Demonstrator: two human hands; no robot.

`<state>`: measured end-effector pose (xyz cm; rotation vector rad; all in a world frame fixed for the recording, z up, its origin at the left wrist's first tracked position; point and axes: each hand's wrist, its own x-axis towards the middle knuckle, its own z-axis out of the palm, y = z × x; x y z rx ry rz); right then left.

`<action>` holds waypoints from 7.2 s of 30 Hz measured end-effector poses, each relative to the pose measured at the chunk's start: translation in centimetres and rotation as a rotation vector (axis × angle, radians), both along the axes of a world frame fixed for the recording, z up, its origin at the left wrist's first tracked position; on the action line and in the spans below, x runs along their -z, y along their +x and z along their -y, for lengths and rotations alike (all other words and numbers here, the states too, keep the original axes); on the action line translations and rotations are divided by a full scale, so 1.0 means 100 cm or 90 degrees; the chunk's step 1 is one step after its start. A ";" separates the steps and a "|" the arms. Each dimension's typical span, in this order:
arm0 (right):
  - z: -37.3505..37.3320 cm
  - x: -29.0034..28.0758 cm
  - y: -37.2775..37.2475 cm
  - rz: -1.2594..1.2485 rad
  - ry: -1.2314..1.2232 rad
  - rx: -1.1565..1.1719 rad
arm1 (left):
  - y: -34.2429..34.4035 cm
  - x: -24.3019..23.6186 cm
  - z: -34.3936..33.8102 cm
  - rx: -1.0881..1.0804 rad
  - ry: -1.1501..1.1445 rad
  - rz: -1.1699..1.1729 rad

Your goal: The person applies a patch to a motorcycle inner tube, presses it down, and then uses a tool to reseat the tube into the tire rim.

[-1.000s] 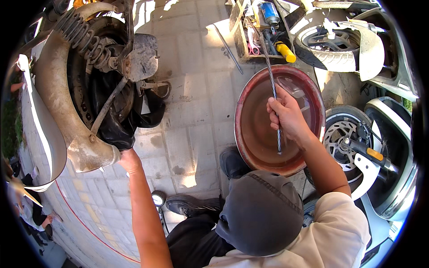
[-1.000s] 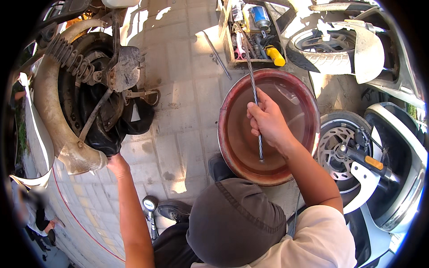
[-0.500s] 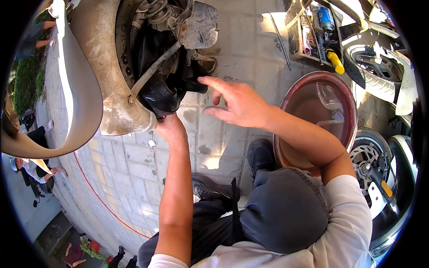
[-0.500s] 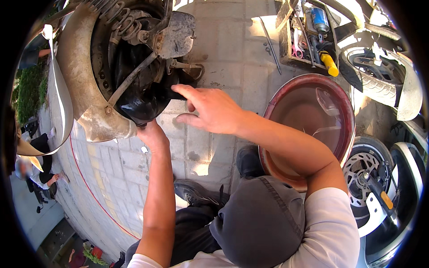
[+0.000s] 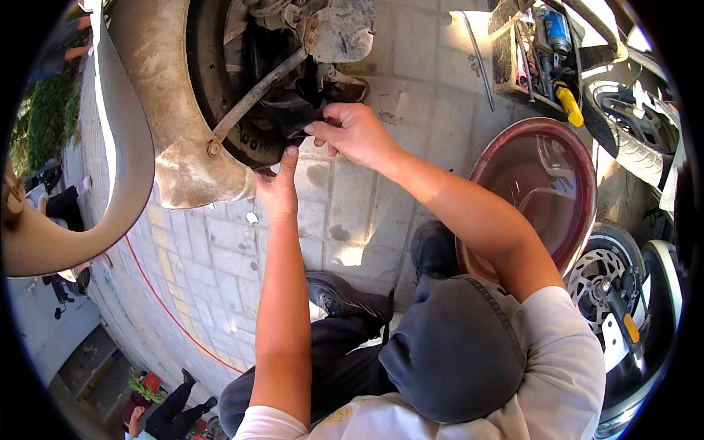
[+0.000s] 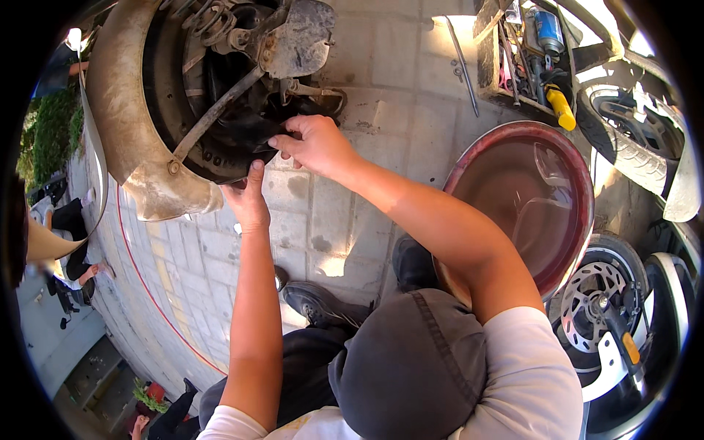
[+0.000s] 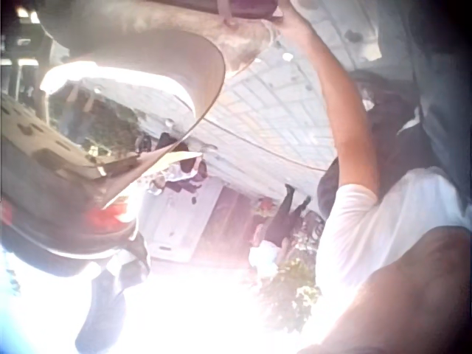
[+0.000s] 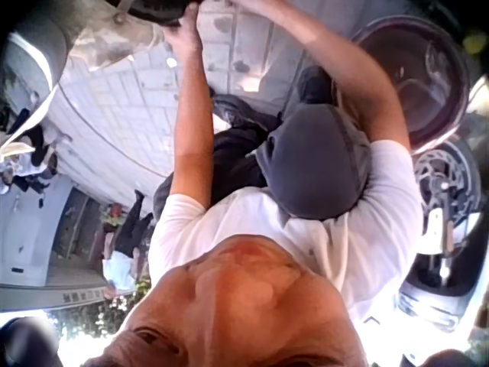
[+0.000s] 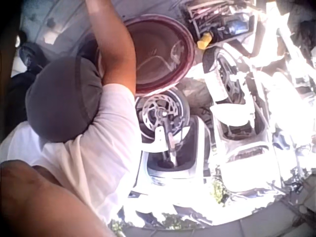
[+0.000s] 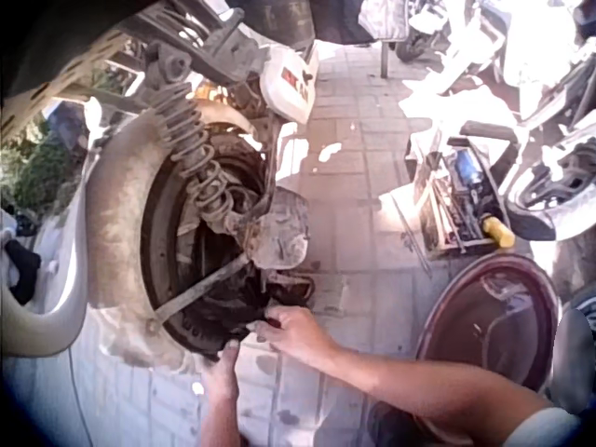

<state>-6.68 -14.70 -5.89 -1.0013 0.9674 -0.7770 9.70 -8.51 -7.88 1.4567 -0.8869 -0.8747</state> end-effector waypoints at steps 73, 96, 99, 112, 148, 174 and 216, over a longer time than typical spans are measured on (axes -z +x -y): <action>-0.008 0.031 -0.011 0.299 0.385 -0.221 | 0.017 -0.009 -0.015 -0.068 -0.069 0.276; -0.016 0.018 0.002 0.246 -0.089 -0.073 | 0.028 -0.016 -0.010 -0.093 -0.061 0.351; -0.007 0.022 0.010 0.123 -0.226 -0.133 | 0.022 -0.008 -0.012 -0.134 -0.044 0.297; 0.003 0.026 0.002 -0.243 -0.510 -0.164 | -0.012 -0.014 -0.012 -0.088 -0.029 -0.006; 0.057 -0.041 0.010 -0.206 -0.282 -0.523 | -0.007 -0.017 -0.017 -0.035 0.009 0.017; -0.008 0.015 -0.014 0.279 0.289 -0.255 | 0.024 -0.037 -0.011 -0.035 -0.008 0.259; 0.049 -0.029 0.014 -0.118 -0.297 -0.459 | -0.001 -0.034 -0.021 -0.002 -0.007 0.051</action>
